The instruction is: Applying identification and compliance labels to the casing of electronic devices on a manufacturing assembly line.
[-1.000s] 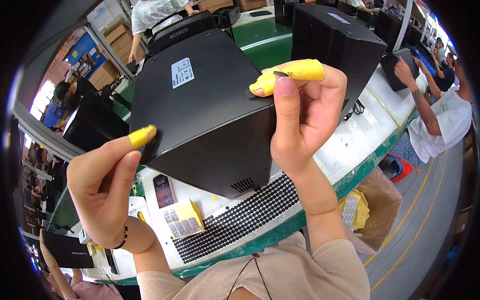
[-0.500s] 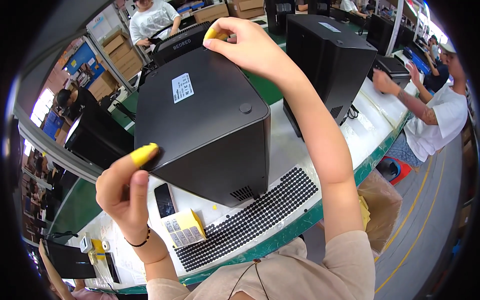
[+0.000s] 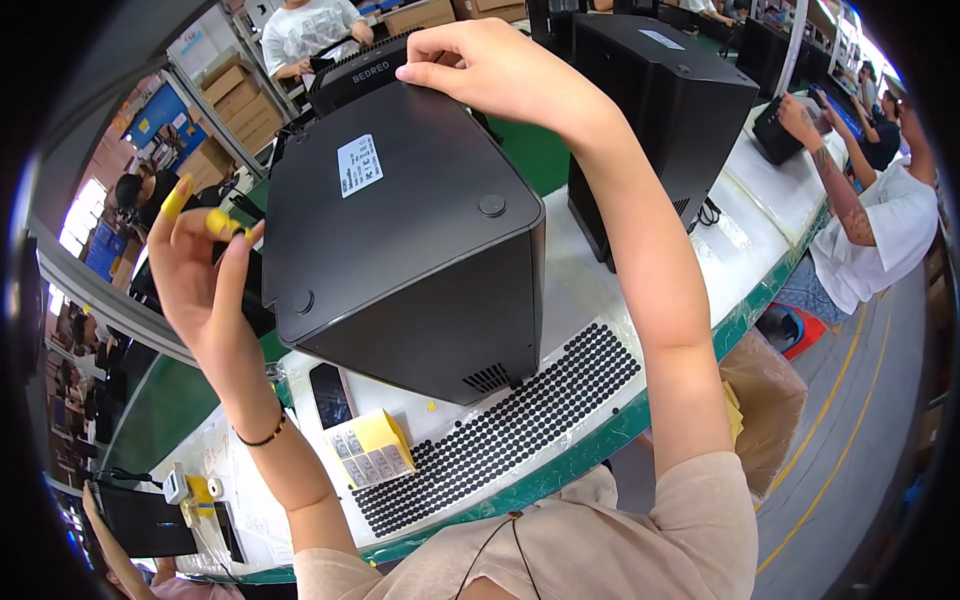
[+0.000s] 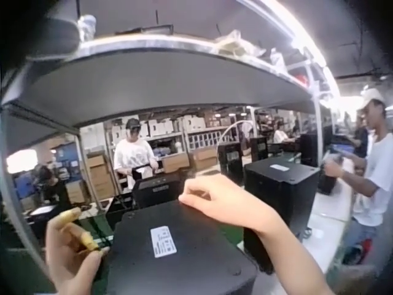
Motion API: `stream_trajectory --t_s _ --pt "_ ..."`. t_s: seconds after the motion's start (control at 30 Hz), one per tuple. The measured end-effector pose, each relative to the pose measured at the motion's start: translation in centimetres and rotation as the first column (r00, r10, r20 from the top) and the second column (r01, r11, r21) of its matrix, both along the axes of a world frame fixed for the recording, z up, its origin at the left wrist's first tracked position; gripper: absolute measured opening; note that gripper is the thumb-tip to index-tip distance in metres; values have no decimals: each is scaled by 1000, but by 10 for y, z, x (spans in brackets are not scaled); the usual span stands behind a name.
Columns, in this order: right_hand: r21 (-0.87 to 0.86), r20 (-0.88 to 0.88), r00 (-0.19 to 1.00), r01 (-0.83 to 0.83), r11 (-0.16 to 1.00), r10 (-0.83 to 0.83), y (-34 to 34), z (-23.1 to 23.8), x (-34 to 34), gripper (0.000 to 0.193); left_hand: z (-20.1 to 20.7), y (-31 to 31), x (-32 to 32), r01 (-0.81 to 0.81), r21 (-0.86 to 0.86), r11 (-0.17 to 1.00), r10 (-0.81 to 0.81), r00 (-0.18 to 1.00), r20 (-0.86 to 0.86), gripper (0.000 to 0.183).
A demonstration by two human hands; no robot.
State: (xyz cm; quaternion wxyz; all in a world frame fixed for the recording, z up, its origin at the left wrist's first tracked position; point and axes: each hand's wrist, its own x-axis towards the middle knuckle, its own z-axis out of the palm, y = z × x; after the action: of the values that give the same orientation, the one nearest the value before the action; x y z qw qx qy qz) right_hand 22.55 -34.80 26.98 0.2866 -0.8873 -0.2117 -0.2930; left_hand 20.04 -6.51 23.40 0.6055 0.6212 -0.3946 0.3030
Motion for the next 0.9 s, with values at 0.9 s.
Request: stream_trajectory --t_s 0.9 --pt "118 127 991 35 992 -50 5 -19 -18 35 49 -24 83 -237 512 826 158 969 192 21"
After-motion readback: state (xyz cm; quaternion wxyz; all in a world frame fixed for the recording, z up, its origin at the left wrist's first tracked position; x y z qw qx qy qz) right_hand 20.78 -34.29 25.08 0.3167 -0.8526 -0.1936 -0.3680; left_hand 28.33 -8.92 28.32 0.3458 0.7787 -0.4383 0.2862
